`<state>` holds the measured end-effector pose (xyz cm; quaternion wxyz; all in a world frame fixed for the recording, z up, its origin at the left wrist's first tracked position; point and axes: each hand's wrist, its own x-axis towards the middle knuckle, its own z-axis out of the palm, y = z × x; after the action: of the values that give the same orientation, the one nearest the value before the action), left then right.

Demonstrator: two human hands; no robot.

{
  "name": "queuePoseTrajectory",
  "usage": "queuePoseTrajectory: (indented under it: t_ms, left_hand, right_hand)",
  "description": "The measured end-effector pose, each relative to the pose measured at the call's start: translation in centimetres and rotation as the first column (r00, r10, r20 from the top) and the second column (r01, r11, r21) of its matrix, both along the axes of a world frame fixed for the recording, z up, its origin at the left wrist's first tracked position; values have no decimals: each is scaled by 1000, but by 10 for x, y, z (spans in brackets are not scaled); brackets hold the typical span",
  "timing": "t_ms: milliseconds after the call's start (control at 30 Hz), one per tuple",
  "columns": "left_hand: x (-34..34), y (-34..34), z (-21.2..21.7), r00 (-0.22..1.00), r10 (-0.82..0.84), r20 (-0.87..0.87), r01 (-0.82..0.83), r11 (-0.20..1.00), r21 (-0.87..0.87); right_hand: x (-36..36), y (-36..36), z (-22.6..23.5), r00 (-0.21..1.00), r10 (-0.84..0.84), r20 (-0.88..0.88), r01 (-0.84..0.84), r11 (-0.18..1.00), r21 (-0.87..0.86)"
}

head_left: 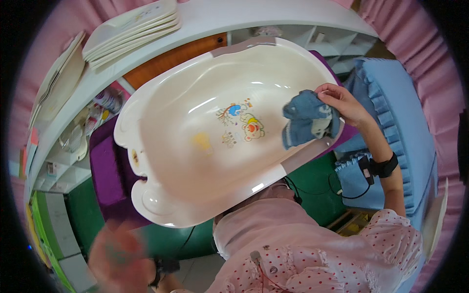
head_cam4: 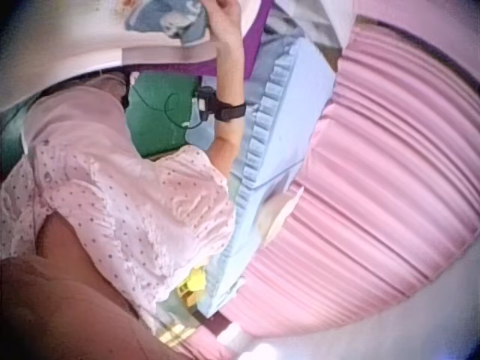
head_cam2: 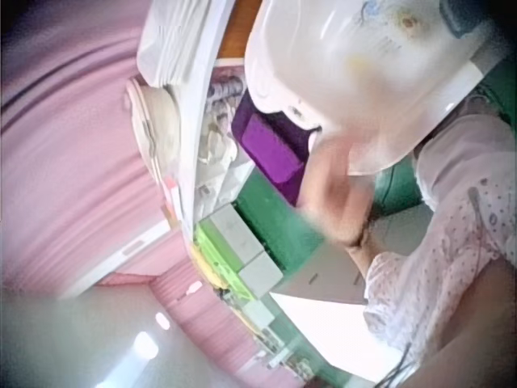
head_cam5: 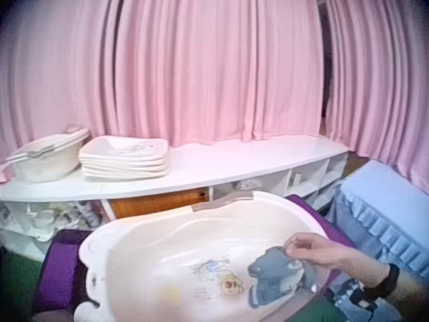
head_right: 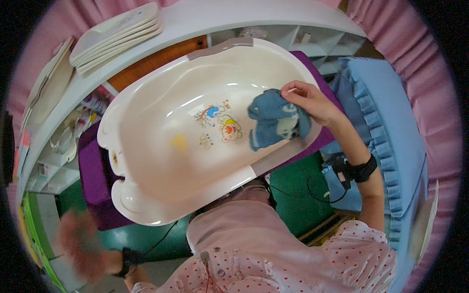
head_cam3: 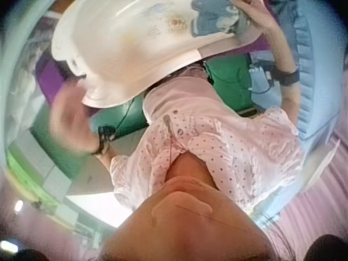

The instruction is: The person wipes the inside of a white baby bathtub with a blue cloth, then places a white plastic insert into the tub and wipes it before removing it and setting it aside.

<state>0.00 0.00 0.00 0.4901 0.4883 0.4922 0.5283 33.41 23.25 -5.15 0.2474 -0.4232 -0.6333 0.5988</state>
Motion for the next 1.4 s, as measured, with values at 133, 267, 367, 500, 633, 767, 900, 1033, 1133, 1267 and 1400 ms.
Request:
queuePoseTrajectory:
  t_ms: [133,267,367,500,633,767,900,1033,1133,1267,1400]
  left_hand:
    - [-18,26,-71,998,-10,-62,-7,964,-267]
    - [-5,43,-91,998,-48,-34,40,978,-205]
    - [-7,46,-95,1000,15,1,-14,969,-248]
    - [-22,28,-97,983,148,-106,-156,985,-75]
    - [-17,22,-91,877,236,-418,-229,971,68]
    - [-6,21,-101,819,202,-538,-206,977,54]
    - [-12,14,-131,784,35,-619,-102,992,-74]
    - [-41,-2,-132,833,123,-539,-179,982,-53]
    - [-82,-4,-129,627,92,-773,-256,962,-93]
    - [-134,13,-134,625,140,-768,-335,937,-102]
    - [-161,36,-145,361,267,-893,-226,955,194]
  right_hand:
    - [-71,-24,5,943,204,-262,-250,956,-154]
    - [-122,-36,-4,839,283,-465,-434,864,-257]
    - [-144,-41,-7,821,340,-458,-488,835,-254]
    - [-146,-29,-8,816,563,-130,-569,822,-14]
    - [-145,-17,-29,866,476,153,-484,875,21]
    - [-150,-12,-42,711,595,376,-691,690,215]
    - [-148,-5,-50,619,551,560,-734,659,163]
    - [-151,21,-41,813,259,521,-434,866,248]
    - [-157,28,-30,932,158,327,-220,962,160]
    - [-181,25,-44,901,325,288,-397,886,239]
    - [-235,1,-58,822,568,54,-553,816,-166]
